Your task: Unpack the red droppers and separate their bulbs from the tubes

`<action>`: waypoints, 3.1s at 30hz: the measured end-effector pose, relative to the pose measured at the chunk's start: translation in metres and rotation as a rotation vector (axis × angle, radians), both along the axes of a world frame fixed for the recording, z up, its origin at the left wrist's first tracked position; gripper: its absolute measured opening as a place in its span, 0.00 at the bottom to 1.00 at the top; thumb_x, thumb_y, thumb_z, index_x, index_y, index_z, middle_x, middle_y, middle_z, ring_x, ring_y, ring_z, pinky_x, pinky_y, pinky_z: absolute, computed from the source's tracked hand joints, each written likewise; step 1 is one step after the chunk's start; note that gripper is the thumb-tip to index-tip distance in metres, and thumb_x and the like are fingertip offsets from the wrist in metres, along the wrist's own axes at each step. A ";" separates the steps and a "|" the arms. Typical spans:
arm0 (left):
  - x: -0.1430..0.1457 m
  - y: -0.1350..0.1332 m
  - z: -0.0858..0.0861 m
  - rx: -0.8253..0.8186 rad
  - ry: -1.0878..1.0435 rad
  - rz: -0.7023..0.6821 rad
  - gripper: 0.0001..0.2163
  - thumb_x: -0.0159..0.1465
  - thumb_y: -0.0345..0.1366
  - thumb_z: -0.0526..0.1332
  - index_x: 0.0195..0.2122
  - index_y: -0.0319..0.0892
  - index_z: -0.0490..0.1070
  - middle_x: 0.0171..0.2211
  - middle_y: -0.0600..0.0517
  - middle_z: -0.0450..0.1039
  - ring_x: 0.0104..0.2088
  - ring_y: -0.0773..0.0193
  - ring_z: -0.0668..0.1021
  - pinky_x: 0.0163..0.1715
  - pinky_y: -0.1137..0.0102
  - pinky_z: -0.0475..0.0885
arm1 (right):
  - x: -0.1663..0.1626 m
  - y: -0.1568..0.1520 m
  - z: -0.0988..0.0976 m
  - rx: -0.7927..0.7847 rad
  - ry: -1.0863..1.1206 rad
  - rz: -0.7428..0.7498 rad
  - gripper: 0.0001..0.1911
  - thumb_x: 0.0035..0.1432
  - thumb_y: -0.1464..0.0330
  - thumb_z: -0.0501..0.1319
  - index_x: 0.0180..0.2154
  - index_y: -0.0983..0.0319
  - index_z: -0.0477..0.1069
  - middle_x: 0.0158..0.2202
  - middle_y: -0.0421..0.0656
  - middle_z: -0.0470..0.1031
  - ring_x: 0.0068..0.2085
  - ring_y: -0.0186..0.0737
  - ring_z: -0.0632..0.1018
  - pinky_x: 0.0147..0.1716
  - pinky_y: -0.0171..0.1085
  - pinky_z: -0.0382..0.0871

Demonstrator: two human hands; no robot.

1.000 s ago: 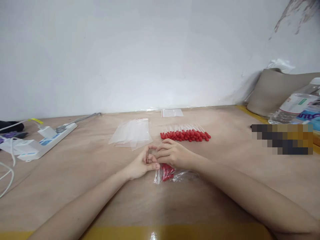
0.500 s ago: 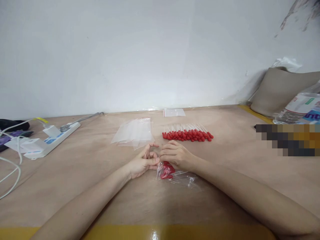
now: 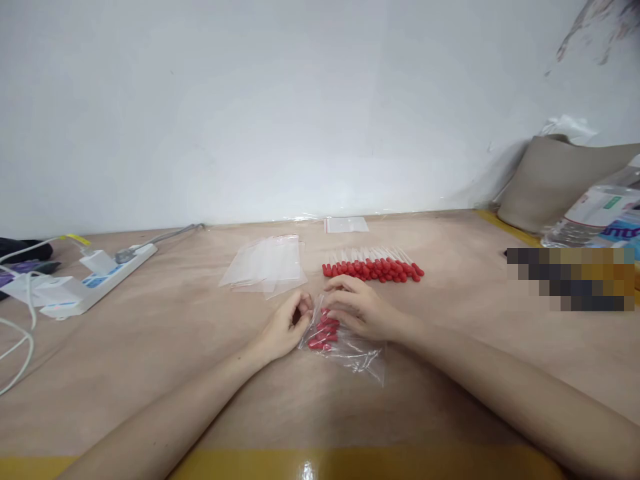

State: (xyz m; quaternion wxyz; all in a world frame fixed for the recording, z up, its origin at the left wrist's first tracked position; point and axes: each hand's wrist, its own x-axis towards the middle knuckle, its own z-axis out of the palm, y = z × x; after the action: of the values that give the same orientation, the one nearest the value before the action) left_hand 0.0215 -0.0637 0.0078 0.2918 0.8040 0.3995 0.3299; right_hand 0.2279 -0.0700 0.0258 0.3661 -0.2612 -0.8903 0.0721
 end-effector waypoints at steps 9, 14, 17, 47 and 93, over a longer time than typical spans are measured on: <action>-0.004 0.007 0.001 0.254 0.194 0.040 0.11 0.59 0.31 0.54 0.36 0.46 0.76 0.32 0.50 0.69 0.35 0.63 0.71 0.36 0.69 0.66 | 0.022 -0.043 -0.025 -0.165 -0.144 -0.231 0.17 0.50 0.58 0.60 0.40 0.60 0.67 0.37 0.44 0.68 0.37 0.39 0.69 0.36 0.38 0.64; -0.012 0.009 0.002 0.244 0.166 -0.179 0.13 0.61 0.32 0.54 0.45 0.49 0.72 0.42 0.49 0.73 0.42 0.62 0.74 0.43 0.67 0.69 | 0.027 -0.035 -0.028 -0.065 -0.166 -0.260 0.14 0.54 0.62 0.58 0.42 0.58 0.69 0.41 0.46 0.68 0.41 0.40 0.69 0.40 0.41 0.64; -0.015 0.009 0.002 0.185 0.115 -0.270 0.15 0.61 0.32 0.54 0.49 0.48 0.69 0.49 0.51 0.70 0.48 0.61 0.72 0.50 0.65 0.66 | 0.030 -0.033 -0.029 -0.020 -0.167 -0.275 0.13 0.55 0.63 0.56 0.43 0.58 0.70 0.43 0.47 0.69 0.42 0.41 0.70 0.41 0.42 0.65; -0.002 0.008 0.002 0.298 0.172 -0.261 0.13 0.63 0.32 0.52 0.47 0.43 0.69 0.42 0.47 0.73 0.41 0.63 0.75 0.41 0.70 0.69 | 0.031 -0.019 -0.053 -0.016 -0.045 -0.350 0.16 0.58 0.67 0.53 0.47 0.58 0.69 0.46 0.48 0.69 0.45 0.41 0.71 0.43 0.43 0.68; -0.076 0.026 0.098 -0.522 0.607 0.019 0.07 0.49 0.39 0.61 0.24 0.42 0.69 0.17 0.56 0.67 0.21 0.68 0.70 0.23 0.76 0.62 | 0.045 -0.020 -0.046 -0.120 -0.207 -0.471 0.21 0.58 0.60 0.52 0.51 0.60 0.65 0.52 0.48 0.66 0.49 0.45 0.70 0.47 0.46 0.67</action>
State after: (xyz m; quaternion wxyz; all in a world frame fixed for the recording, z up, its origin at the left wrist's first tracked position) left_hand -0.0548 -0.0373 0.1057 0.3519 0.7599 0.5456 -0.0323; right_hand 0.2732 -0.0904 -0.0203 0.2637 -0.4886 -0.8316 0.0105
